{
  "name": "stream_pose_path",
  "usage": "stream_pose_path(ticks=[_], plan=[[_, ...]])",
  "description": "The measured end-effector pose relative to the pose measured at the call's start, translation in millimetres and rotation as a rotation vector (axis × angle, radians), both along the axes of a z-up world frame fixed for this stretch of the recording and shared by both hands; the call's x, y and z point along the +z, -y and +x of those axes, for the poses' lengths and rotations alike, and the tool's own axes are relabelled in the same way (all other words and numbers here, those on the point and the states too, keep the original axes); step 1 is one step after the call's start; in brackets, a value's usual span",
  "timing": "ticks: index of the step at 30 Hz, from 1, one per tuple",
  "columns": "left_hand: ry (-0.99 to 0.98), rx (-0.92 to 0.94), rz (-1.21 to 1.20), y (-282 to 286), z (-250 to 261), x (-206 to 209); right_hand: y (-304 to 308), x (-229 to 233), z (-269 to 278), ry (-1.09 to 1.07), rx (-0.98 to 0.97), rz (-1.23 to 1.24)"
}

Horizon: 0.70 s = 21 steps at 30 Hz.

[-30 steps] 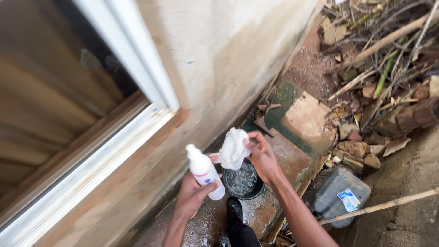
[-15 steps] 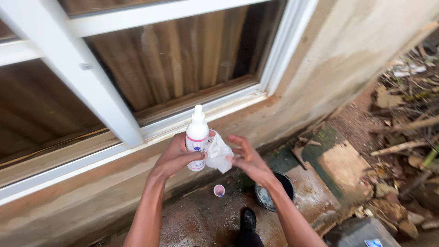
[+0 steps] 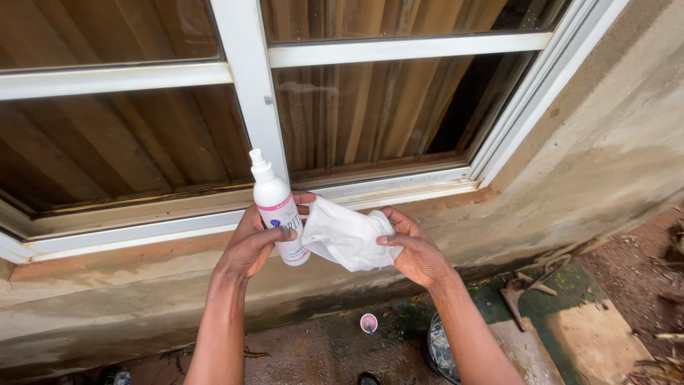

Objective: The person cleans a window by applying liquid from a bottle, wiping the glass and window frame with a cloth, and rinsing the cloth in a bucket of water.

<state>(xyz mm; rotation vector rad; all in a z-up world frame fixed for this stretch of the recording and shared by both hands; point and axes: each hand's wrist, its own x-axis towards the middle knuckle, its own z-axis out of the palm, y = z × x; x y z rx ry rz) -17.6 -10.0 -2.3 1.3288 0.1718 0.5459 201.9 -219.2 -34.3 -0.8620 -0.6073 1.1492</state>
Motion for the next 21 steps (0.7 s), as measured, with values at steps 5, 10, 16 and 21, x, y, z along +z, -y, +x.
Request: stream_pose_path(ticks=[5,10,16,21], plan=[[0.023,-0.059,-0.053,7.5,15.2,-20.1,9.1,2.4,17.8,-0.061,-0.095,0.045],[-0.115,-0.144,-0.109,36.1,54.5,-20.0,28.1,4.6,46.1,-0.01,-0.154,0.014],[-0.229,-0.325,0.164,51.6,94.6,30.8,48.4,-0.2,82.2,0.654,-0.122,-0.111],[-0.298,-0.502,0.414,43.2,122.4,61.4,36.1,-17.1,90.4,0.609,0.136,-0.088]])
